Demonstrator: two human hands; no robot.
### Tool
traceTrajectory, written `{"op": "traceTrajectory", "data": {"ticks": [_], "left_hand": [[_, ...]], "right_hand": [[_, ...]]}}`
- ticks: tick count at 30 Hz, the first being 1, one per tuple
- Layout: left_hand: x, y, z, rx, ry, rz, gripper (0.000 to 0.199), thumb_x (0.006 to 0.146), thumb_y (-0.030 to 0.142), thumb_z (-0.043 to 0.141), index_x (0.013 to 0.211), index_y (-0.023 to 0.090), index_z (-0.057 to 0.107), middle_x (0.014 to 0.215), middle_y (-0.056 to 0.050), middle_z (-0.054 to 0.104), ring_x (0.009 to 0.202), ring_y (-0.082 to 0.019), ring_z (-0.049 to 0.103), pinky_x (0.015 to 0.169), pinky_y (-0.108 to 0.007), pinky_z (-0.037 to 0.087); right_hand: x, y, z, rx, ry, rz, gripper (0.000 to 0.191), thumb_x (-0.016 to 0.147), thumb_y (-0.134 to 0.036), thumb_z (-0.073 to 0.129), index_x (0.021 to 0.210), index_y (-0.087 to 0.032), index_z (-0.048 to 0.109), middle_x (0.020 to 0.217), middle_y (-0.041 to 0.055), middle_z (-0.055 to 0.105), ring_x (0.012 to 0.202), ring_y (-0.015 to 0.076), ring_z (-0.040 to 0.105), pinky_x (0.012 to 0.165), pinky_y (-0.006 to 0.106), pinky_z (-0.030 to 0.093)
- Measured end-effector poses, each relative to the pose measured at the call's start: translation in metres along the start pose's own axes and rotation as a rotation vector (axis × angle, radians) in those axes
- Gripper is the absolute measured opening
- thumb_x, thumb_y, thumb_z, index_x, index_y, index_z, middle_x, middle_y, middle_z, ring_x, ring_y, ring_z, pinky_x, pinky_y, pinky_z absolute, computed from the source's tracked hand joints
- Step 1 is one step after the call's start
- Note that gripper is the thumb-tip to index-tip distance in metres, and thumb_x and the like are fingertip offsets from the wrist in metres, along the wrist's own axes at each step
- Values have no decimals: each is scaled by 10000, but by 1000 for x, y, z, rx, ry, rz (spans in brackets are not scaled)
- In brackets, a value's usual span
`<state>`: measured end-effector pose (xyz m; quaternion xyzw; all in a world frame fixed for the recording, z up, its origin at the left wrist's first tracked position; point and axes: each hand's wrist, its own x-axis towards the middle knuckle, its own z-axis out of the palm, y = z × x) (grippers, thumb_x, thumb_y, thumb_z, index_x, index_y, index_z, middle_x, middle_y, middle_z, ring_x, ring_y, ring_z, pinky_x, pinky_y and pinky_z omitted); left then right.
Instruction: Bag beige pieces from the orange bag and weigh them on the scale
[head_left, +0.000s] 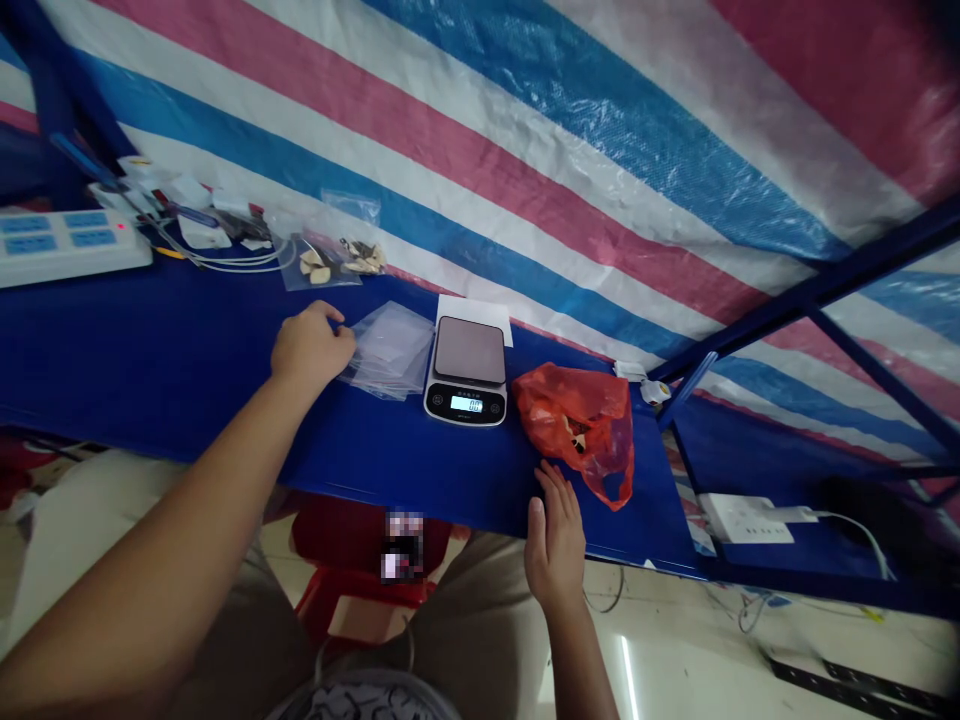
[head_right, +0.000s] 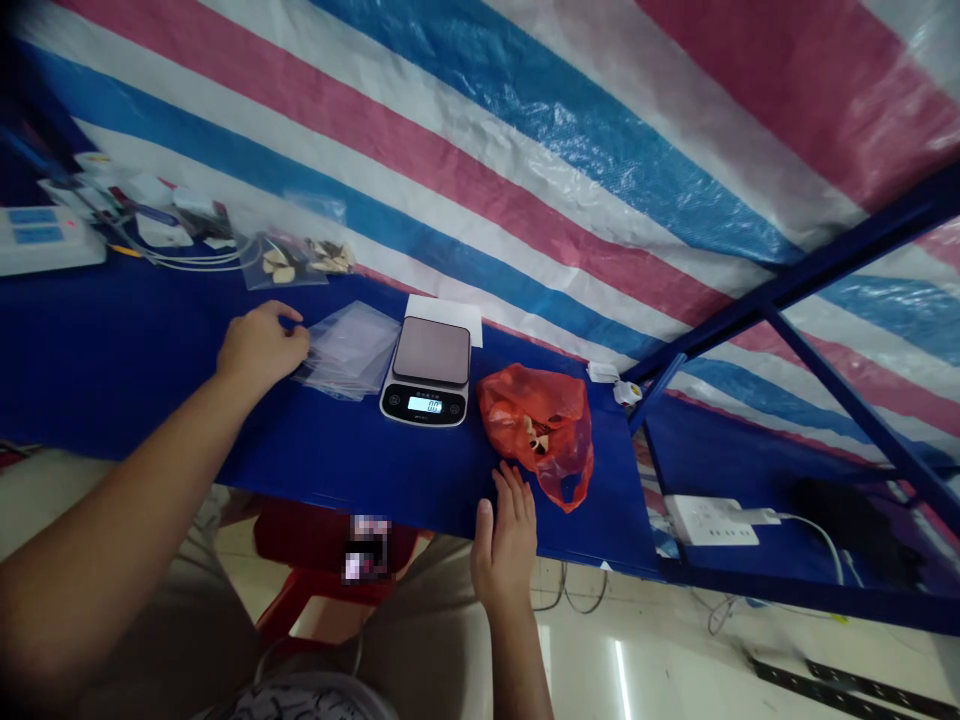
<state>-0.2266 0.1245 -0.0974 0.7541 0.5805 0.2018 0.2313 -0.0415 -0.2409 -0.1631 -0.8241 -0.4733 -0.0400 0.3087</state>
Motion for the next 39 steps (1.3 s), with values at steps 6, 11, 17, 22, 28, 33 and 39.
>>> {"op": "traceTrajectory", "data": {"ticks": [6,11,17,22,28,33,39], "left_hand": [[-9,-1,-7,160,31,99,346,878,465,564,1107,218,643,873,-38,675,887,-260,633,850,-370,485],[7,-11,-8,54,-42,122,527,914,486,534,1291,124,598,1207,-122,666,1109,-249,610,997,-358,457],[7,-15,1,-114,-261,140,455,908,427,549,1266,162,642,1164,-74,710,1042,-216,644,981,-339,464],[3,-18,-5,-18,-248,185,531,932,496,487,1315,153,620,1232,-98,699,1074,-246,641,1003,-381,463],[5,-11,-1,127,-301,365,585,917,485,406,1364,163,603,1351,-128,650,1236,-311,591,1063,-406,434],[8,-13,-9,27,-314,304,579,936,474,407,1402,174,574,1342,-97,659,1156,-263,622,1038,-364,440],[51,-20,-42,2,1,213,422,932,403,476,1241,197,676,1185,-20,709,977,-174,604,926,-273,439]], "right_hand": [[0,1,1,-15,-5,-3,439,1068,-359,357,1390,-138,558,1454,156,587,1424,280,468,1188,580,324],[1,-1,1,-24,7,7,439,1065,-367,367,1384,-137,562,1446,156,591,1411,279,477,1180,567,336],[1,-2,1,-26,3,3,444,1066,-368,369,1380,-124,567,1452,160,584,1411,280,471,1180,563,333],[1,-1,2,-39,4,-1,441,1065,-370,375,1378,-125,566,1447,158,587,1408,279,471,1181,563,332],[1,-1,3,-50,15,0,439,1061,-379,381,1380,-136,562,1442,158,592,1403,284,479,1175,573,339],[1,-1,3,-56,17,-8,434,1060,-381,385,1368,-138,570,1422,156,608,1390,279,495,1173,561,346],[0,1,7,-83,38,-17,445,1058,-392,383,1371,-136,567,1421,162,608,1380,296,506,1157,561,361]]}}
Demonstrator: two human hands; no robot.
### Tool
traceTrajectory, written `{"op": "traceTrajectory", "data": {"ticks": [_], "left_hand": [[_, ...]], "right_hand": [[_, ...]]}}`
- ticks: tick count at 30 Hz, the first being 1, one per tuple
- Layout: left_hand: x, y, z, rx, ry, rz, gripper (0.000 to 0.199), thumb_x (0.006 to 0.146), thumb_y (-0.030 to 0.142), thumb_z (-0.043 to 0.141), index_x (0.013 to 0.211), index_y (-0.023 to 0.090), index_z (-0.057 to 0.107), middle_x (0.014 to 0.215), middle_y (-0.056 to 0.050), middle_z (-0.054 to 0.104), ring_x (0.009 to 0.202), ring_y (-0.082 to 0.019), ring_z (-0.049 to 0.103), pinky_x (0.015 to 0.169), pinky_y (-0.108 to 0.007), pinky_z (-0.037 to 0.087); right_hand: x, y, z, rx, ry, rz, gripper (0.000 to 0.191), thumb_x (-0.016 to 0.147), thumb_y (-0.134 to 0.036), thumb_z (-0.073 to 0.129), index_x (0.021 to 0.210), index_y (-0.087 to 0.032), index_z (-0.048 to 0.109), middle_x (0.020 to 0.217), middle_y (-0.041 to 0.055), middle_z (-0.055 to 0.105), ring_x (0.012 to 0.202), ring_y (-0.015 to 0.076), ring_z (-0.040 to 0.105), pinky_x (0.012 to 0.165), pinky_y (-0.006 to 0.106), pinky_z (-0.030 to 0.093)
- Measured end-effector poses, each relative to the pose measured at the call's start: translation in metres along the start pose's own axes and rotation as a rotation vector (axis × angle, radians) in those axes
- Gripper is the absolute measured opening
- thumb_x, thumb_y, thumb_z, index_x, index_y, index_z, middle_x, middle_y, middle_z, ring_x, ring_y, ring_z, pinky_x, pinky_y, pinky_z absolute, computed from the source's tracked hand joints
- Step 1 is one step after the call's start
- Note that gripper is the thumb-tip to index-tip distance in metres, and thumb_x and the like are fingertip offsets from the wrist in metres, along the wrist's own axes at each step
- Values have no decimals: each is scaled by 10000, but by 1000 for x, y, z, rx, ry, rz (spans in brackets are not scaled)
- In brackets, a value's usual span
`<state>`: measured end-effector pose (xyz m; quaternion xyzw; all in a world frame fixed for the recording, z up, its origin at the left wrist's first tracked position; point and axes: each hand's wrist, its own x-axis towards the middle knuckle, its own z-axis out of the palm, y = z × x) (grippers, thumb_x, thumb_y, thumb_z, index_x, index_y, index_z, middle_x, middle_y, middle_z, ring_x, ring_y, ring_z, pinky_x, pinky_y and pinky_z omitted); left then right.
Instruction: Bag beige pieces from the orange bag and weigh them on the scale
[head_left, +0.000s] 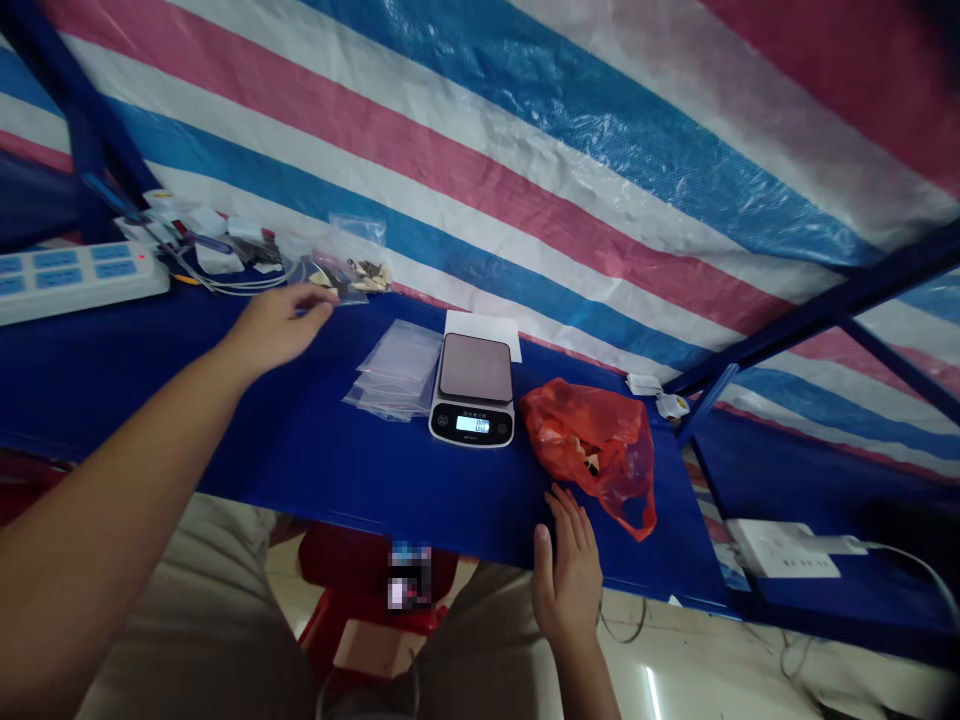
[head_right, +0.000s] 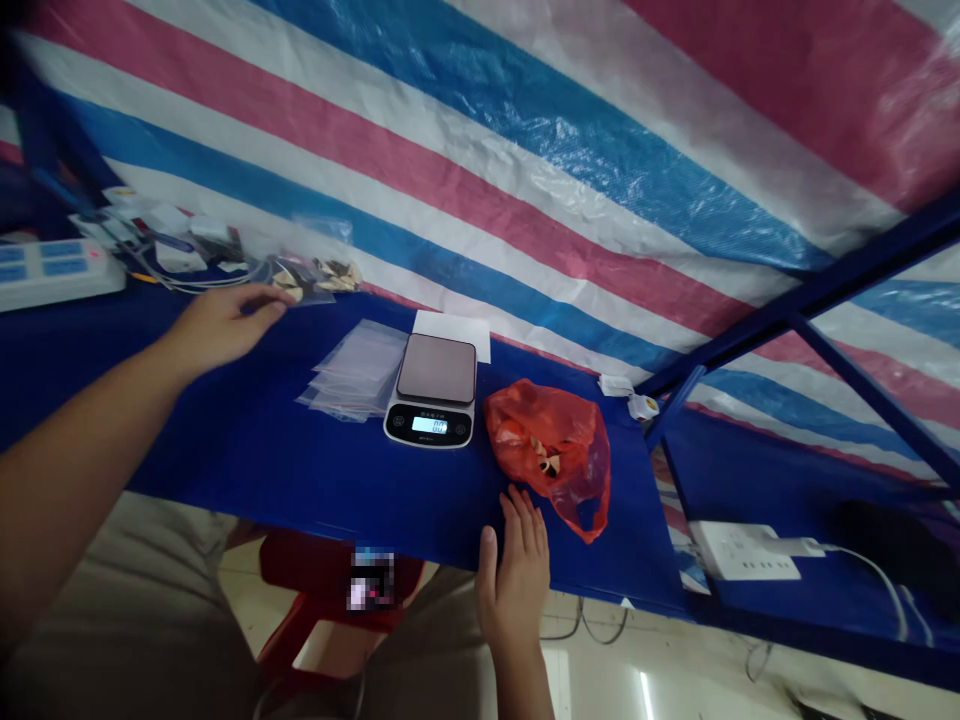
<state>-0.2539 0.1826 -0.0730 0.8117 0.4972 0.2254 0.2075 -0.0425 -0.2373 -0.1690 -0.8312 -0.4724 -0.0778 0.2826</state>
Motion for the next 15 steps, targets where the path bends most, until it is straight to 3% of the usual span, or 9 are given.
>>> {"op": "traceTrajectory", "data": {"ticks": [3,7,11,15], "left_hand": [[49,-12,-13,136,82,-22,477,906,343,532,1337,150,600,1288,-45,652,1040,-156,555,957,-262,412],[115,-25,-23,322,-23,7,691,860,310,637,1480,91,422,1500,-74,485,1183,-144,425,1062,-275,305],[156,-22,-30,351,-71,-11,810,900,541,611,1530,124,318,1486,-19,476,1158,-138,362,1040,-290,268],[180,-7,-32,395,-138,-11,852,902,749,490,1496,152,359,1254,35,599,999,-110,372,1058,-355,241]], "right_hand": [[-1,1,3,-34,21,-17,449,1055,-398,389,1370,-131,565,1414,163,613,1374,301,510,1149,553,368],[-2,2,6,-57,44,-27,440,1045,-398,409,1369,-141,560,1393,165,626,1349,319,530,1123,564,381],[-1,3,9,-62,50,-45,436,1027,-394,445,1385,-165,541,1374,164,635,1328,347,541,1091,584,390],[1,2,10,-85,72,-38,448,1012,-401,468,1392,-171,534,1361,170,638,1302,364,552,1073,590,393]]}}
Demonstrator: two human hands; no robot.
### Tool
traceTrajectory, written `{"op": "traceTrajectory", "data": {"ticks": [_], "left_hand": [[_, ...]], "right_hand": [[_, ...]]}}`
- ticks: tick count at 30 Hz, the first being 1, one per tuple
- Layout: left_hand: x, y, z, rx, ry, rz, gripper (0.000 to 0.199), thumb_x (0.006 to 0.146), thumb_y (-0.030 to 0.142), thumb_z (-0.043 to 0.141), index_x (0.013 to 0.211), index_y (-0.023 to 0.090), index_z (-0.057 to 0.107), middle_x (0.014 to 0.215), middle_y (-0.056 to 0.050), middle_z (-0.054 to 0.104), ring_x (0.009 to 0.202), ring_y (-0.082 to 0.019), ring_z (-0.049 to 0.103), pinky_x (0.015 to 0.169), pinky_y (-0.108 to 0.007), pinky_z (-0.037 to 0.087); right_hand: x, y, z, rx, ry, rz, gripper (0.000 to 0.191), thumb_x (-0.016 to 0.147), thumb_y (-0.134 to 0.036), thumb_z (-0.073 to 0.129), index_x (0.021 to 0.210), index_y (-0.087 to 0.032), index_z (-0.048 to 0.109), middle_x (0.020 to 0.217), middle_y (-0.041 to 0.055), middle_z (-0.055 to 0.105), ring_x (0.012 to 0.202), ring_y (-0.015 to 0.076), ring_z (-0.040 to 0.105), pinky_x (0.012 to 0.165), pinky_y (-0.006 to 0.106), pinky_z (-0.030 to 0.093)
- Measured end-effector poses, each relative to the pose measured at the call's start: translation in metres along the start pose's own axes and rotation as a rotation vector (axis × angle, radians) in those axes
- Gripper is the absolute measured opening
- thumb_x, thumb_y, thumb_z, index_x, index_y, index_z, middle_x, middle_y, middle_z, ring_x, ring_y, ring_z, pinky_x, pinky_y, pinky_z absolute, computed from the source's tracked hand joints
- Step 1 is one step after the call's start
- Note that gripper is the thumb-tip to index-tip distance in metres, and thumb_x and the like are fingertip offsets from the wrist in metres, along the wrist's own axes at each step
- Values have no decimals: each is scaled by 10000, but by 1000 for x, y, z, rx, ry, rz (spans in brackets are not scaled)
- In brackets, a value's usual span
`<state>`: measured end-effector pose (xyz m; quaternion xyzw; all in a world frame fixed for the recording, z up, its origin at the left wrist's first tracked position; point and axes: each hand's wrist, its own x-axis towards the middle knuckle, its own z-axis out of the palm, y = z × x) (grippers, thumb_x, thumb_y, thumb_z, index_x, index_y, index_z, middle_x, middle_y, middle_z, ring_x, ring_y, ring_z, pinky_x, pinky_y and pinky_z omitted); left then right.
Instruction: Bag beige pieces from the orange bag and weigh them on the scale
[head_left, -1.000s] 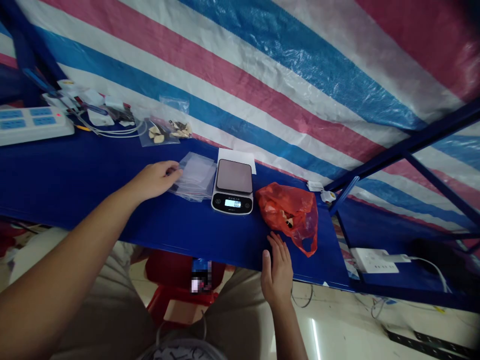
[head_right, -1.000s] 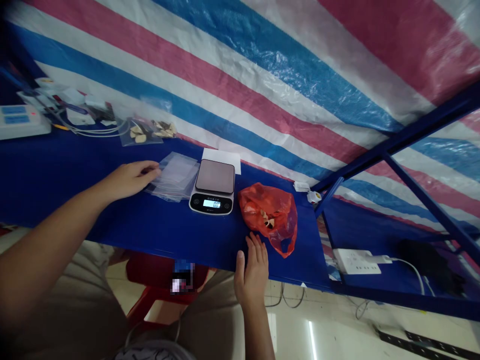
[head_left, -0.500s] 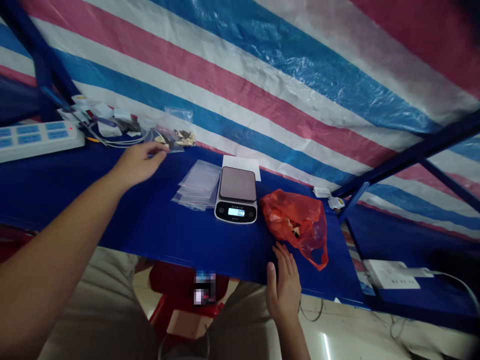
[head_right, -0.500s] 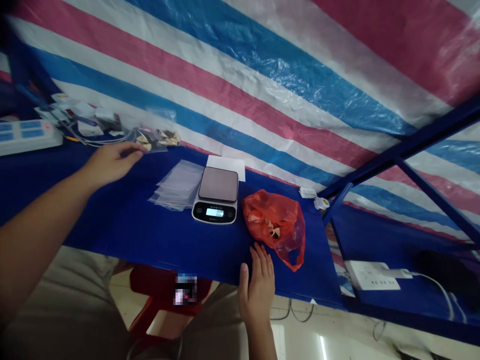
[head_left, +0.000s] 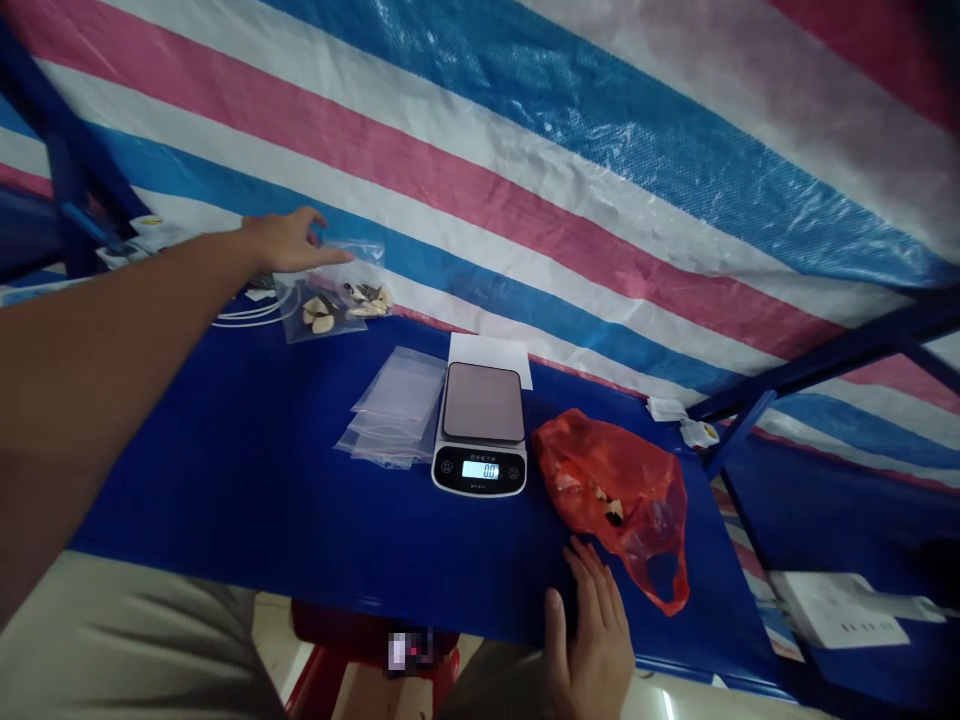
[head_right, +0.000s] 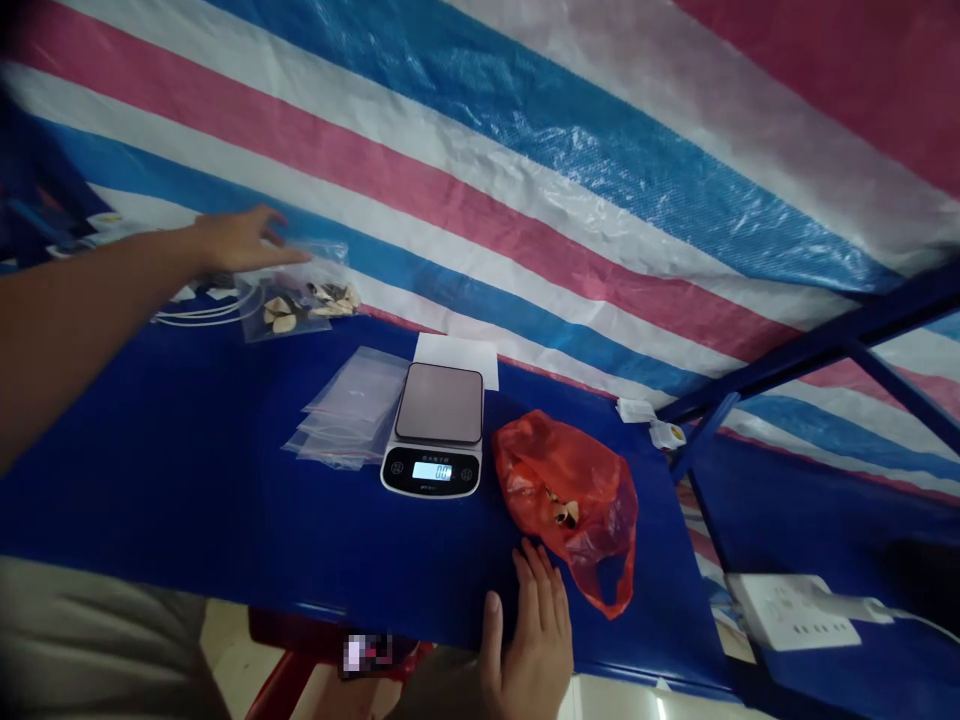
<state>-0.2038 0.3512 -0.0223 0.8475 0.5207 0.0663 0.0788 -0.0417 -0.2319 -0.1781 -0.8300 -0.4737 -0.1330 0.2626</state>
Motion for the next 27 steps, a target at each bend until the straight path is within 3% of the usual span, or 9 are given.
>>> {"op": "traceTrajectory", "data": {"ticks": [2,5,9,12,15,18,21,24,27], "left_hand": [[7,7,-1,1,-40,17,793,904,730,517,1443,156,431,1137,73,624,929,-89,371,1054,-337,236],[10,14,2,-15,-70,85,522,979,524,560,1347,154,542,1030,113,634,837,-57,380,959,-212,273],[-5,16,1,-15,-61,153,293,1010,325,548,1215,139,644,959,125,652,773,-42,410,774,-113,294],[-26,17,-15,-6,6,179,313,1011,335,550,1210,116,653,991,103,652,825,-30,456,772,-95,305],[-58,31,-46,-4,101,254,328,998,354,565,1191,114,679,985,89,638,862,-28,502,848,-103,339],[-106,65,-82,13,216,421,299,954,327,621,1155,125,711,904,87,619,872,-54,581,921,-167,386],[-167,116,-105,6,248,625,247,903,307,674,1085,148,725,858,84,620,852,-115,640,930,-270,424],[-228,169,-97,-274,160,823,131,896,291,673,949,179,715,844,57,672,752,-108,623,757,-225,402],[-274,212,-64,-525,-71,1010,46,867,181,635,881,192,676,778,13,670,644,-102,554,660,-264,381]], "right_hand": [[1,-2,-1,-11,-7,14,447,1011,-404,471,1382,-166,541,1358,173,637,1295,364,555,1070,585,396],[3,-5,-4,-9,-31,33,436,1015,-406,461,1359,-155,555,1356,175,634,1292,360,553,1069,580,404],[5,-8,-6,1,-32,48,432,1020,-410,456,1342,-146,570,1360,176,631,1305,353,542,1076,580,411],[6,-6,-7,24,-31,49,417,1018,-401,471,1323,-142,587,1365,173,632,1319,345,535,1090,583,410],[4,-6,-13,130,-19,70,366,1004,-391,513,1271,-164,618,1320,153,664,1305,332,555,1115,591,389],[2,-19,-24,377,-8,209,339,991,-399,547,1253,-201,629,1273,134,690,1234,311,617,1085,571,431],[6,-46,-34,785,-30,379,398,990,-430,554,1335,-232,564,1352,149,651,1250,306,629,1044,541,492],[21,-72,-40,1235,-42,375,628,969,-582,502,1490,-248,390,1463,194,562,1273,338,628,994,572,540],[34,-83,-49,1381,9,403,736,969,-681,356,1568,-257,312,1498,187,535,1289,341,619,987,598,546]]}}
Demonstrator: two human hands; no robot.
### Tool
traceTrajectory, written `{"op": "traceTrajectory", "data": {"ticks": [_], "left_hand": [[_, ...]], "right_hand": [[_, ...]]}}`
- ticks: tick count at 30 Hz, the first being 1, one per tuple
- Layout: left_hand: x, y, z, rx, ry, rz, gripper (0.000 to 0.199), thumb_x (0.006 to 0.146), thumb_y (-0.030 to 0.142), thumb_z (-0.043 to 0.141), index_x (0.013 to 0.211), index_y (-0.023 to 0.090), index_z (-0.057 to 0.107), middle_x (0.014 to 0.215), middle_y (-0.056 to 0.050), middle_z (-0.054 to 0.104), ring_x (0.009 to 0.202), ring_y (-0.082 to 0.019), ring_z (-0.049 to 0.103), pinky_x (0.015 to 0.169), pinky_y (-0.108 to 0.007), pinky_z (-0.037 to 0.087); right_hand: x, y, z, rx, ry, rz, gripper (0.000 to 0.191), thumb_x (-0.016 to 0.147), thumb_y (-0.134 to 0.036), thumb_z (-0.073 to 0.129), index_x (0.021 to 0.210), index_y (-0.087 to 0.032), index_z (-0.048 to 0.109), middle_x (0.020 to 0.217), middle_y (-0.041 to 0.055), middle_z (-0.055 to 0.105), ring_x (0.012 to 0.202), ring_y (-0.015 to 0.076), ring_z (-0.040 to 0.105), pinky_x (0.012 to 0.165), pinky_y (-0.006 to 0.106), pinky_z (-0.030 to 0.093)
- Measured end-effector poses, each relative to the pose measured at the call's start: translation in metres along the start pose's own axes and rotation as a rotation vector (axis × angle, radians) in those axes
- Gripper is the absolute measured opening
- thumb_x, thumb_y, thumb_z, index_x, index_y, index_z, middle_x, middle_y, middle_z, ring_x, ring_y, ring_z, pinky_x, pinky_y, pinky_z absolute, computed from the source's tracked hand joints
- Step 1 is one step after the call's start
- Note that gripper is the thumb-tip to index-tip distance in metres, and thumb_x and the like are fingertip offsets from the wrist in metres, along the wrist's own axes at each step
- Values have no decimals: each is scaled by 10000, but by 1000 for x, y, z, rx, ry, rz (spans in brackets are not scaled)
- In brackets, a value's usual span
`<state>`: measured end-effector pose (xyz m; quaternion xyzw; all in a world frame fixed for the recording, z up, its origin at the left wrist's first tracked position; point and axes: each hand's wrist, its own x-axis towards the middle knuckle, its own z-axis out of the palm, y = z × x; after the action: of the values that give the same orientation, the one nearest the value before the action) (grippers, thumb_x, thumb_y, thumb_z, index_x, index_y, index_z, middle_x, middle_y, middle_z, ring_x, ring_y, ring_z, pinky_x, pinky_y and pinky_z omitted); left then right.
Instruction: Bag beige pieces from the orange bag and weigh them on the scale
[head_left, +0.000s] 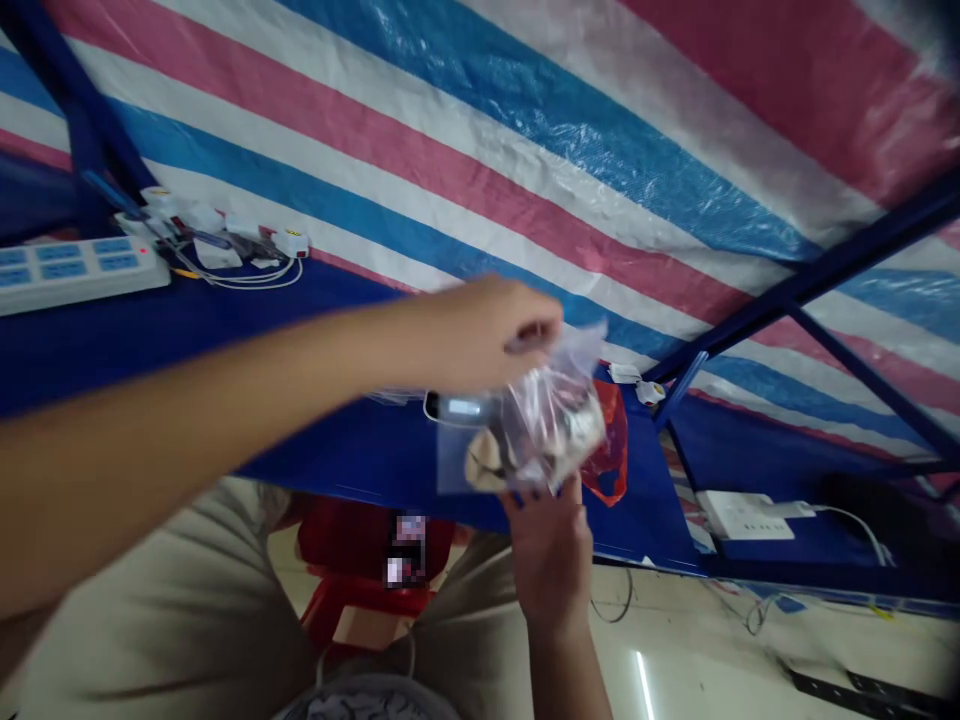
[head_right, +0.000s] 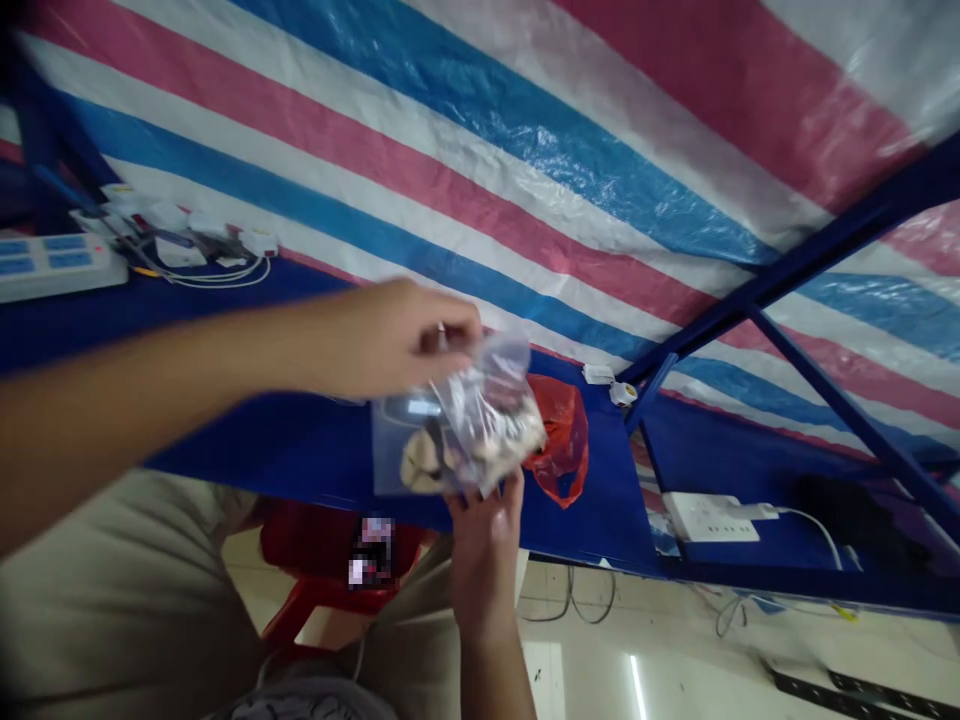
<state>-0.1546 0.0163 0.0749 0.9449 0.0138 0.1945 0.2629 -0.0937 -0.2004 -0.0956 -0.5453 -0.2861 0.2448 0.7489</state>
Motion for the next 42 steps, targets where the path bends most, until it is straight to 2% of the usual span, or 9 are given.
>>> {"op": "traceTrajectory", "data": {"ticks": [4,11,17,23,31,34,36,40,42], "left_hand": [[2,23,59,-263,-73,21,79,857,148,569,892,192,624,780,-13,661,635,-113,543,627,-293,379],[17,32,100,-385,-109,-72,49,813,203,614,787,202,573,740,-15,642,643,-124,538,600,-304,382],[48,34,112,-543,-137,-88,131,819,332,711,811,214,655,805,-27,710,718,-146,626,645,-313,456],[73,46,117,-630,-156,-120,217,792,376,777,906,236,656,957,-26,727,861,-165,660,731,-334,510],[82,61,123,-669,-135,-88,254,894,441,674,1034,234,626,1069,-40,724,864,-141,658,758,-315,537],[75,44,125,-576,42,-49,205,956,388,577,1057,212,605,1075,-49,709,900,-141,661,817,-312,535],[69,28,138,-390,151,-12,196,943,332,575,1083,198,595,1121,-68,689,1014,-173,646,920,-349,517],[62,6,189,83,39,195,484,859,314,665,1302,154,555,1369,-149,582,1291,-309,514,1080,-512,414],[66,0,212,338,18,240,531,913,218,576,1431,147,481,1479,-185,497,1368,-348,445,1095,-587,364]], "right_hand": [[-1,-9,-17,-25,182,91,610,1035,-559,282,1564,-278,401,1369,117,664,1266,289,643,1017,546,548],[-5,4,-61,-23,402,188,554,1017,-555,404,1509,-319,499,1391,80,655,1250,302,650,932,534,593],[9,-15,-94,-105,332,85,610,1024,-607,312,1541,-317,460,1376,114,654,1217,344,655,1002,632,518],[3,-22,-129,5,435,117,534,1031,-558,332,1508,-370,483,1316,103,684,1155,346,676,893,630,563],[9,-23,-137,60,484,91,492,1037,-511,398,1499,-370,487,1349,72,672,1151,296,678,900,546,581],[5,-37,-153,125,694,91,388,1001,-476,534,1369,-381,609,1286,32,705,1021,227,717,755,395,622],[-1,-46,-164,221,806,87,336,965,-457,612,1280,-357,669,1217,16,731,949,192,725,703,338,625],[-9,-58,-173,326,826,57,323,900,-396,723,1211,-316,688,1098,-24,754,918,154,721,705,289,629],[-11,-61,-169,320,835,38,313,888,-392,738,1187,-313,690,1093,-37,751,925,147,721,704,277,629]]}}
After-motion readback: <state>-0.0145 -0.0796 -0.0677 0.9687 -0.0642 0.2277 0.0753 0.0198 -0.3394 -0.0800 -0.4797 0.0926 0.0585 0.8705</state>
